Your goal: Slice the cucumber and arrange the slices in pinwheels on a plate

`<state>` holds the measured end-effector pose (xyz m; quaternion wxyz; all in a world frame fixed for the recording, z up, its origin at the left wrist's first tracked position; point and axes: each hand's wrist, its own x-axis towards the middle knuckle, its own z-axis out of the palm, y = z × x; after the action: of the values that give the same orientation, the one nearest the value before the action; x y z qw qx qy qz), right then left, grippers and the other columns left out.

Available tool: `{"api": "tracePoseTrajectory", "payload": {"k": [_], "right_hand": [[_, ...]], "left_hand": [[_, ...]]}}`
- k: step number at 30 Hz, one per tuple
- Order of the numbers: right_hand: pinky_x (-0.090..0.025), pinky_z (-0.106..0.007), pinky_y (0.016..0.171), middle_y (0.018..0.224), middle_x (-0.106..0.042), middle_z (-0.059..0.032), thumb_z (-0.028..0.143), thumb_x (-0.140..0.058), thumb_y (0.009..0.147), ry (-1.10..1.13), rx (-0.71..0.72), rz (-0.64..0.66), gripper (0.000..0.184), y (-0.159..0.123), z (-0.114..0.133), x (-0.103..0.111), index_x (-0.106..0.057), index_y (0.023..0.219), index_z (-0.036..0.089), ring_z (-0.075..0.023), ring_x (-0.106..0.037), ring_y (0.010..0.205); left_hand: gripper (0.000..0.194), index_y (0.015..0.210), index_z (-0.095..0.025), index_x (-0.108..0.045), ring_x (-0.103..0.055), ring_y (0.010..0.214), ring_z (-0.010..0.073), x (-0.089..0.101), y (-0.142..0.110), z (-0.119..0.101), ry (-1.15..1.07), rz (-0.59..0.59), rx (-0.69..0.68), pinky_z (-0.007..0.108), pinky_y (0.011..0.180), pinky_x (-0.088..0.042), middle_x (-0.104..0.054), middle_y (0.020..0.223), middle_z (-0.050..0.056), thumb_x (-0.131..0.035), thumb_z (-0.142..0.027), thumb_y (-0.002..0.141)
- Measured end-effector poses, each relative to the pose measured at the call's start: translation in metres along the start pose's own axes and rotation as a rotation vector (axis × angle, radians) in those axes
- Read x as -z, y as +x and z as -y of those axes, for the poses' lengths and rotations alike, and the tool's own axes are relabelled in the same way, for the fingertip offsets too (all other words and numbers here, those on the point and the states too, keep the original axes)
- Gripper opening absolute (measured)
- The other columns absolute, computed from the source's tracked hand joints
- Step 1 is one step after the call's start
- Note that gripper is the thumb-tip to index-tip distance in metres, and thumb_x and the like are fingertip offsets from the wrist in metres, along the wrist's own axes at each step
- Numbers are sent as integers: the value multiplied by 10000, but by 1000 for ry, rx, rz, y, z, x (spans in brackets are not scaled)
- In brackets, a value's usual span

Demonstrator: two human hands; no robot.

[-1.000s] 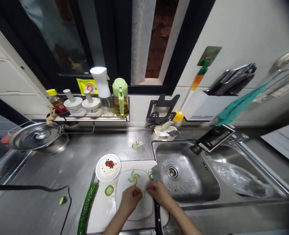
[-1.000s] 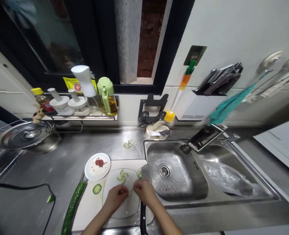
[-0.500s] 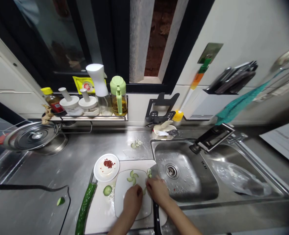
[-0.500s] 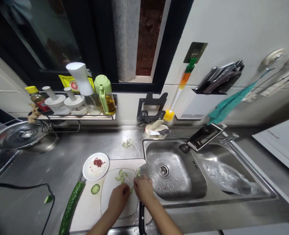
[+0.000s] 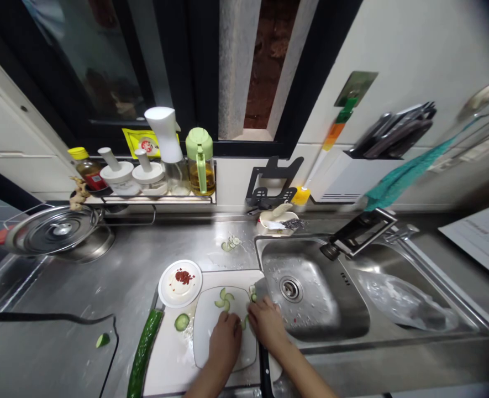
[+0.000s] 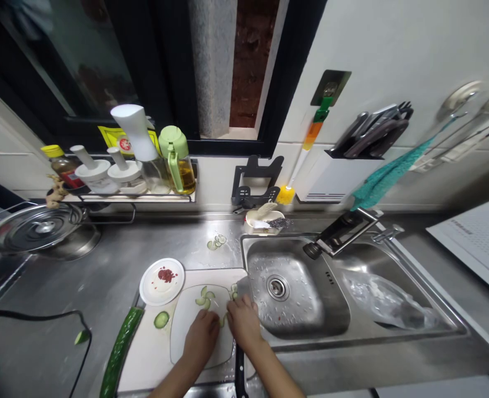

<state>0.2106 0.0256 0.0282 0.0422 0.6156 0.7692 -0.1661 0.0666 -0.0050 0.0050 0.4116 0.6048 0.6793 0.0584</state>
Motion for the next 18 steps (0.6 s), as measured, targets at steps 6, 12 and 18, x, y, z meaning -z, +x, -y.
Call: {"api": "tracePoseTrajectory", "payload": {"k": [6, 12, 18], "right_hand": [[-322, -326, 762, 968, -686, -35, 210, -429, 944, 56, -58, -52, 222, -23, -4, -5, -649, 958, 226, -227, -560, 999], [-342, -346, 764, 953, -713, -77, 53, -422, 884, -47, -15, 78, 479, -46, 5, -29, -506, 1325, 222, -236, -631, 912], [-377, -354, 754, 874, -714, -110, -6, -405, 832, -134, -48, 105, 569, -51, 9, -48, -473, 1362, 188, -244, -661, 852]], "left_hand": [[218, 980, -192, -647, -589, 980, 164, -1, 1, 1, -7, -8, -10, 240, 854, -389, -618, 1066, 62, -456, -207, 875], [212, 959, -188, -645, -591, 951, 161, -1, 1, 2, -23, -12, -25, 242, 830, -397, -630, 1047, 64, -449, -212, 883], [204, 939, -190, -642, -592, 936, 158, -2, -1, 3, -16, -14, -31, 241, 808, -403, -631, 1037, 59, -447, -216, 885]]}}
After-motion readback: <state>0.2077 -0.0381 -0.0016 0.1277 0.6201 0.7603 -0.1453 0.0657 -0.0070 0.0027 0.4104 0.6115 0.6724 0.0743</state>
